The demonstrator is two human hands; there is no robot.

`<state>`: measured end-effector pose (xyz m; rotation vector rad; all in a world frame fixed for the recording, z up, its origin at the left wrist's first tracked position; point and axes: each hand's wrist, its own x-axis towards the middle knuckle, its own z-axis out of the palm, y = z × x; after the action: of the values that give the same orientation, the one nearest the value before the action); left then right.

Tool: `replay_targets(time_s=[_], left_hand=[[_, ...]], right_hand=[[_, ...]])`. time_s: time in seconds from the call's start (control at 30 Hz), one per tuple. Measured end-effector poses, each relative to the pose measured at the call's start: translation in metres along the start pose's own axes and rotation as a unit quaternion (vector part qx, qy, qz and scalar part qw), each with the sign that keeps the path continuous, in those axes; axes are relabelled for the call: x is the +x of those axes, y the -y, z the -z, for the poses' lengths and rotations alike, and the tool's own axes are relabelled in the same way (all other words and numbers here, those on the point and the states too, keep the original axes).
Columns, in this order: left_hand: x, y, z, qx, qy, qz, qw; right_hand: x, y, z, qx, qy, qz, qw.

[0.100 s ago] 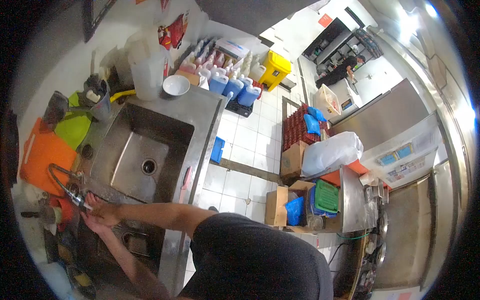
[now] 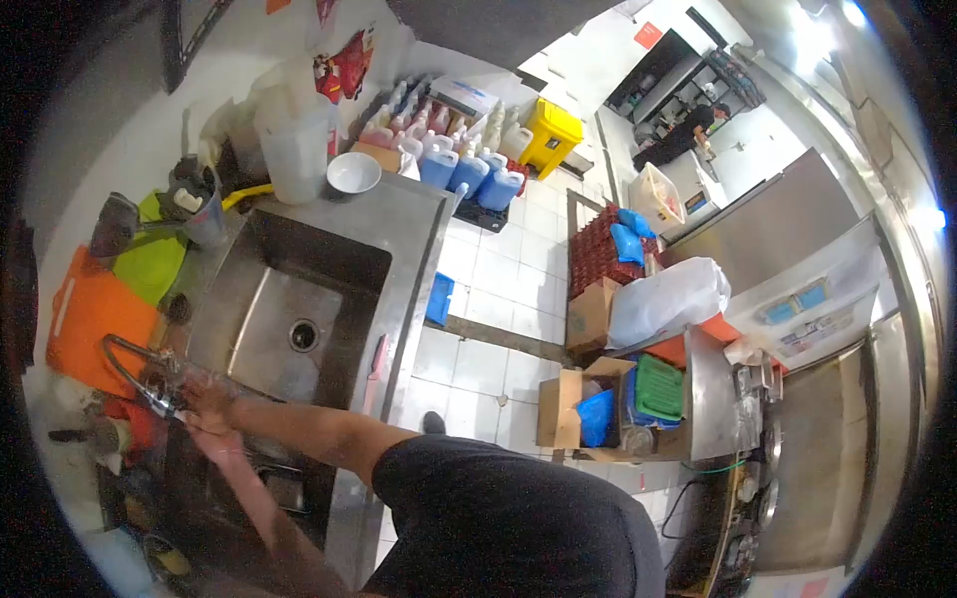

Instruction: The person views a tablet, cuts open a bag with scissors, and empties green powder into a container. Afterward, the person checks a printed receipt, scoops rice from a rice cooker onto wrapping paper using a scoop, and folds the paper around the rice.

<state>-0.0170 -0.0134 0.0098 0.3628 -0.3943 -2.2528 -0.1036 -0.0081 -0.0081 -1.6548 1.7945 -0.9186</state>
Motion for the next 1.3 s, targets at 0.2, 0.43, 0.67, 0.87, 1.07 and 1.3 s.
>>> replay_targets(time_s=[0.2,0.43,0.67,0.87,1.07,1.3], left_hand=[[0.004,0.021,-0.010,0.024,-0.054,-0.062,0.996],[0.031,0.035,0.036,-0.120,-0.191,-0.066,0.972],[-0.037,0.004,0.091,0.250,-0.239,0.011,0.938],[-0.211,-0.019,0.132,0.516,-0.165,0.034,0.840],[-0.353,-0.056,0.157,0.348,-0.202,-0.065,0.913],[-0.361,-0.063,0.040,0.365,-0.284,0.021,0.886]], right_hand=[[-0.018,-0.003,0.026,0.029,-0.019,0.035,0.999],[-0.047,0.021,0.056,0.079,0.031,0.132,0.988],[0.034,-0.056,0.062,-0.232,0.161,0.021,0.959],[0.116,-0.046,0.034,-0.414,0.043,0.221,0.882],[0.137,-0.009,0.026,-0.316,0.052,0.082,0.944],[0.114,-0.034,0.040,0.320,0.034,-0.143,0.936]])
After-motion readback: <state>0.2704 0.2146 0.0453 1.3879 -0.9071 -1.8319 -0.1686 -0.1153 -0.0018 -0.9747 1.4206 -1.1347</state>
